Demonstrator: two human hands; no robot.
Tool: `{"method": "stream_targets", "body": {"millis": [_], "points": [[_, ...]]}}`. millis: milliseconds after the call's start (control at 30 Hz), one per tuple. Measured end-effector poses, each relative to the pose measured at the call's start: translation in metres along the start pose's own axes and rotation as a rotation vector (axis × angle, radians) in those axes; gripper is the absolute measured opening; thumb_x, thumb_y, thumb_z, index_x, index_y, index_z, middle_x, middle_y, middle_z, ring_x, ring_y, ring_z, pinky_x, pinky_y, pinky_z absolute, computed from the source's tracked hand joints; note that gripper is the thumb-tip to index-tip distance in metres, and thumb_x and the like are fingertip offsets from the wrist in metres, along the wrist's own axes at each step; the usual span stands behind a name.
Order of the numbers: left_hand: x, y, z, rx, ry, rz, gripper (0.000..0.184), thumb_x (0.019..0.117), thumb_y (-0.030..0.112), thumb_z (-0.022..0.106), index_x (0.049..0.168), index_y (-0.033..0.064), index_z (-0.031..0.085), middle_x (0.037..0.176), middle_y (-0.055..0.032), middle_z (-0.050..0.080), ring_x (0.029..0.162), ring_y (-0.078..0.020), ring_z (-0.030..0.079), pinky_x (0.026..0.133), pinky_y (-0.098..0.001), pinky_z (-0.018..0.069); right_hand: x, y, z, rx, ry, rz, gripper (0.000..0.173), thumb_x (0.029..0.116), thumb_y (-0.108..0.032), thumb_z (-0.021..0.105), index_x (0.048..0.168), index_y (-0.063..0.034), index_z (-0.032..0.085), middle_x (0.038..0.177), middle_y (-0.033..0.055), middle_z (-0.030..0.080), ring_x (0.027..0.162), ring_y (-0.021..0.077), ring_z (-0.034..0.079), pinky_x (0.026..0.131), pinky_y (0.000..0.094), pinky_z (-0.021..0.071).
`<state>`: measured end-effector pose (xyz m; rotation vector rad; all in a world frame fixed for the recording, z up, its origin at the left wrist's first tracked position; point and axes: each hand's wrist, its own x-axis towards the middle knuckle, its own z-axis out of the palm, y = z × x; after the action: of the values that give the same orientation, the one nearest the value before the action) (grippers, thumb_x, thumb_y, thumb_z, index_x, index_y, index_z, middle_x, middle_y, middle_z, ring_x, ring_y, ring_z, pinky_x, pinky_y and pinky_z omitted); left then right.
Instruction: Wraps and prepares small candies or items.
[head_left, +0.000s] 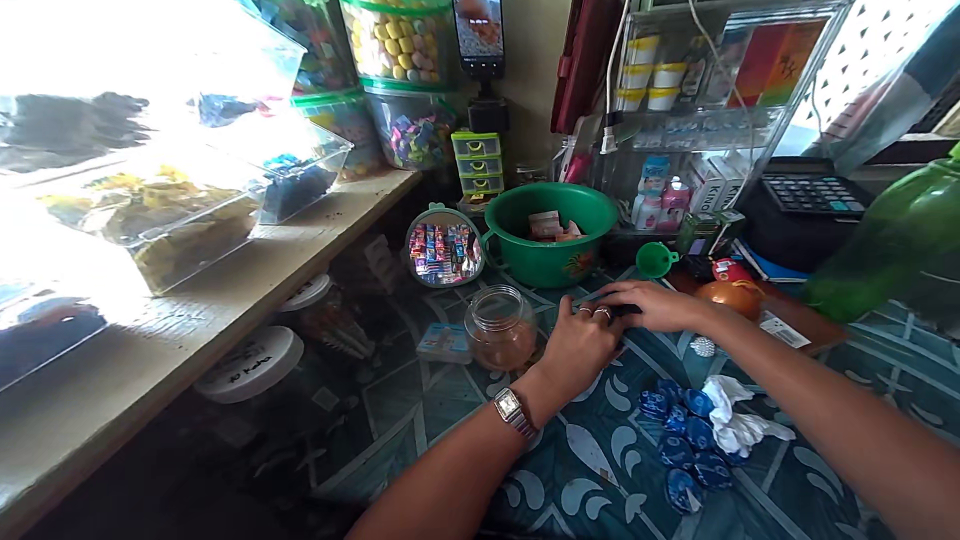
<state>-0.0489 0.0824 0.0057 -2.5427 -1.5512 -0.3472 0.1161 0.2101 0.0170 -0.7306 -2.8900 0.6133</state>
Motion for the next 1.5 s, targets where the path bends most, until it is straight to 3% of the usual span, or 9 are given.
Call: {"method": "stream_targets", "body": {"millis": [367, 533, 667, 833, 900, 1033, 1233, 1400, 1500], "points": [[-0.002, -0.002, 0.005, 0.027, 0.038, -0.052, 0.038, 0.0963, 0.022, 0.067, 0.131, 0.0061, 0.066, 0.124, -0.0210, 0.068, 0.121, -0.0422, 0.062, 0.108, -0.0699, 0.0325, -0.004, -0.002, 0.008, 0.000, 0.188, 0.022, 0.030, 0.0953, -0.005, 0.069, 0.126, -0.0055, 0.072, 0.154, 0.0219, 0.046, 0.141, 0.0381, 0.046, 0.115, 0.0499, 0.0380], [-0.004, 0.001, 0.001, -0.003, 0.414, 0.056, 0.038, 0.0992, 0.032, 0.062, 0.125, 0.0046, 0.070, 0.121, -0.0189, 0.071, 0.123, -0.0401, 0.062, 0.106, -0.0644, 0.0419, -0.047, -0.012, -0.008, 0.095, 0.433, 0.011, 0.033, 0.0902, -0.010, 0.077, 0.123, -0.0051, 0.072, 0.125, 0.0177, 0.065, 0.111, 0.0290, 0.065, 0.093, 0.0451, 0.0539], [-0.008, 0.027, -0.019, -0.732, 0.453, -0.062, 0.042, 0.1041, 0.022, 0.057, 0.134, -0.0068, 0.056, 0.114, -0.0170, 0.069, 0.101, -0.0192, 0.070, 0.089, -0.0341, 0.0590, -0.085, -0.026, -0.005, 0.341, 0.506, -0.073, 0.038, 0.0870, -0.015, 0.078, 0.122, -0.0048, 0.070, 0.123, 0.0066, 0.067, 0.105, 0.0103, 0.066, 0.090, 0.0272, 0.0571], [-0.003, 0.046, -0.037, -1.469, 0.202, -0.268, 0.051, 0.0976, 0.003, 0.065, 0.145, 0.0028, 0.045, 0.109, -0.0063, 0.071, 0.090, -0.0107, 0.071, 0.087, -0.0297, 0.0604, -0.106, -0.040, -0.005, 0.244, 0.645, -0.219, 0.048, 0.0847, -0.023, 0.081, 0.126, -0.0044, 0.067, 0.118, 0.0058, 0.070, 0.104, 0.0105, 0.067, 0.090, 0.0278, 0.0561], [0.002, 0.049, -0.045, -1.544, 0.194, -0.323, 0.050, 0.0969, 0.001, 0.065, 0.144, 0.0044, 0.048, 0.110, -0.0076, 0.069, 0.090, -0.0136, 0.071, 0.085, -0.0314, 0.0613, -0.127, -0.036, -0.025, 0.199, 0.556, -0.114, 0.065, 0.0880, -0.028, 0.078, 0.144, -0.0084, 0.054, 0.131, 0.0069, 0.066, 0.113, 0.0155, 0.066, 0.093, 0.0344, 0.0561], [0.014, 0.044, -0.052, -1.744, 0.141, -0.397, 0.026, 0.1012, 0.005, 0.059, 0.127, 0.0054, 0.063, 0.105, -0.0045, 0.069, 0.089, -0.0132, 0.071, 0.082, -0.0291, 0.0617, -0.163, -0.024, -0.037, 0.158, 0.191, 0.142, 0.041, 0.0887, -0.019, 0.080, 0.127, -0.0103, 0.070, 0.119, 0.0145, 0.068, 0.097, 0.0267, 0.068, 0.084, 0.0454, 0.0575], [0.011, 0.041, -0.025, -1.918, 0.087, -0.451, 0.031, 0.1098, 0.014, 0.043, 0.132, 0.0013, 0.059, 0.109, -0.0084, 0.069, 0.095, -0.0144, 0.071, 0.090, -0.0287, 0.0590, -0.135, -0.053, -0.017, 0.061, -0.294, 0.247, 0.047, 0.0915, -0.024, 0.078, 0.128, 0.0012, 0.062, 0.126, 0.0265, 0.059, 0.111, 0.0392, 0.060, 0.098, 0.0547, 0.0468], [0.008, 0.041, -0.021, -1.967, 0.033, -0.411, 0.031, 0.1084, 0.005, 0.040, 0.132, 0.0024, 0.060, 0.115, -0.0107, 0.069, 0.100, -0.0178, 0.071, 0.094, -0.0318, 0.0583, -0.158, -0.035, -0.030, 0.209, 0.095, 0.114, 0.012, 0.0933, -0.008, 0.070, 0.104, -0.0022, 0.072, 0.091, 0.0105, 0.070, 0.080, 0.0165, 0.066, 0.074, 0.0359, 0.0557], [0.008, 0.045, -0.018, -1.985, 0.027, -0.404, 0.034, 0.1081, 0.004, 0.039, 0.138, 0.0027, 0.054, 0.119, -0.0118, 0.068, 0.103, -0.0182, 0.071, 0.096, -0.0315, 0.0575, -0.158, -0.040, -0.030, 0.221, 0.554, -0.003, 0.019, 0.0862, -0.007, 0.073, 0.106, -0.0097, 0.072, 0.099, 0.0012, 0.072, 0.082, 0.0075, 0.070, 0.073, 0.0276, 0.0624]]}}
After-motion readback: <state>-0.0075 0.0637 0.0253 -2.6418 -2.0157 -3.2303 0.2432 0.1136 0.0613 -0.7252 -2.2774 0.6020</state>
